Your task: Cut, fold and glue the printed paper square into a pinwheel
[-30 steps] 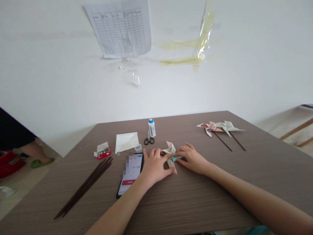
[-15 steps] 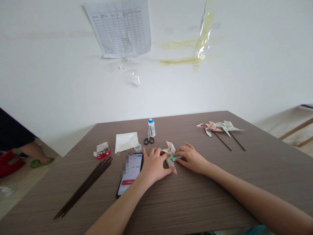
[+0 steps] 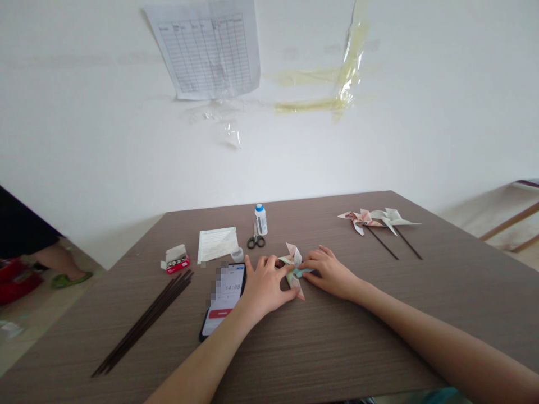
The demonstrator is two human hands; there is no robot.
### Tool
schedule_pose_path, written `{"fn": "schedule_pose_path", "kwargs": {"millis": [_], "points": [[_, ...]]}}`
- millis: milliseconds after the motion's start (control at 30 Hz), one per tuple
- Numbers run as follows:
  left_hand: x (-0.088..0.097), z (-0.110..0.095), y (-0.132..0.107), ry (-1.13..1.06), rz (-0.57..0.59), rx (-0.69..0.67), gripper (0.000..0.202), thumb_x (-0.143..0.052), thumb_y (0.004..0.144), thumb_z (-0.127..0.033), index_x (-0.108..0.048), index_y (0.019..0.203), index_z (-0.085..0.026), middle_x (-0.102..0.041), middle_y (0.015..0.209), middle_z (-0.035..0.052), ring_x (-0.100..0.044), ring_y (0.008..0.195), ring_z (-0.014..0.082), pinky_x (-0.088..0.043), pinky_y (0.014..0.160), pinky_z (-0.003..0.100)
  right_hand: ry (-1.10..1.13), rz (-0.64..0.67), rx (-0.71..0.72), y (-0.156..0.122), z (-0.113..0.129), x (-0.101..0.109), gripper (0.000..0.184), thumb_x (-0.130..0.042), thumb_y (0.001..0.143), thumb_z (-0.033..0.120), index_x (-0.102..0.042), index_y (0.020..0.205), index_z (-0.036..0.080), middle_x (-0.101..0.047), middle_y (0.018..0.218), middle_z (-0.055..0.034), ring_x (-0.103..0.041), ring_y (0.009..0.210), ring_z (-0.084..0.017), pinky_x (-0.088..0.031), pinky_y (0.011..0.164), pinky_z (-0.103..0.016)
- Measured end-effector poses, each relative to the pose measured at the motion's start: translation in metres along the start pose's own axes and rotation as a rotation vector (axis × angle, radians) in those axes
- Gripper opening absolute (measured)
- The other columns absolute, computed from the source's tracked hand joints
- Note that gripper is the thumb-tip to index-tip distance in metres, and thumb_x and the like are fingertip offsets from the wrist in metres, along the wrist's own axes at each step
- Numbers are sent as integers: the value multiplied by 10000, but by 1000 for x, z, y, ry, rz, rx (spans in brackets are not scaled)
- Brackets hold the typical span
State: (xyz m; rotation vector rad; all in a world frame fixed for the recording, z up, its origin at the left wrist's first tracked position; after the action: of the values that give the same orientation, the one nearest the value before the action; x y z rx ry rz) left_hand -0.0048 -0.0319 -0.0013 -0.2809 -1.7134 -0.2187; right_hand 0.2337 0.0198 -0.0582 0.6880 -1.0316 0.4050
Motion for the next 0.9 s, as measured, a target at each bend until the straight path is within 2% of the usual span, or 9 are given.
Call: {"fn": "schedule_pose_path", "kwargs": {"millis": [100, 367, 667, 900], "points": [[1, 0, 1, 4, 16, 1, 615, -844, 1000, -667, -790, 1594, -517, -736, 1610, 111, -604, 1580, 494, -211, 1415, 927, -2, 2, 2, 0, 0, 0, 326, -741, 1100, 195, -908, 1332, 351, -843, 1149, -76, -807, 1162, -295, -456, 1349, -688], [2, -1, 3, 12, 35, 4, 654, -852, 1006, -677, -767, 1627, -490, -725, 1630, 125, -580, 1603, 482, -164, 1420, 933, 6, 34, -29, 1, 3, 2, 324, -725, 1114, 202, -907, 1347, 334, -835, 1168, -85, -800, 1195, -302, -421, 1368, -710], [3, -1, 0, -14, -14, -19, 657, -878, 1000, -652, -795, 1594, -384, -754, 1588, 157, -599, 1582, 509, -167, 1380, 991, 3, 3, -8, 0, 0, 0, 289, -728, 1115, 228, -910, 1315, 330, -839, 1149, -78, -802, 1168, -303, -435, 1360, -709], [1, -1, 0, -8, -28, 2, 685, -908, 981, -649, -784, 1594, -370, -752, 1610, 150, -605, 1572, 513, -202, 1382, 981, -7, 25, -17, 0, 1, 2, 289, -737, 1110, 216, -908, 1321, 315, -842, 1176, -86, -800, 1189, -306, -430, 1363, -715]]}}
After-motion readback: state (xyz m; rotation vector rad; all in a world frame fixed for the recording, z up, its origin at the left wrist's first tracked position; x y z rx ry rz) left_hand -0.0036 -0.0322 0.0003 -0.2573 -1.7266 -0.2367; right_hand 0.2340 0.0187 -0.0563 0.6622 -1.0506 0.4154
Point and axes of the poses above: each hand's wrist, its own y-axis towards the middle knuckle, its own x-axis out of the back of the hand, z = x × y, the point moved 1 cm from there along y, towards the middle knuckle
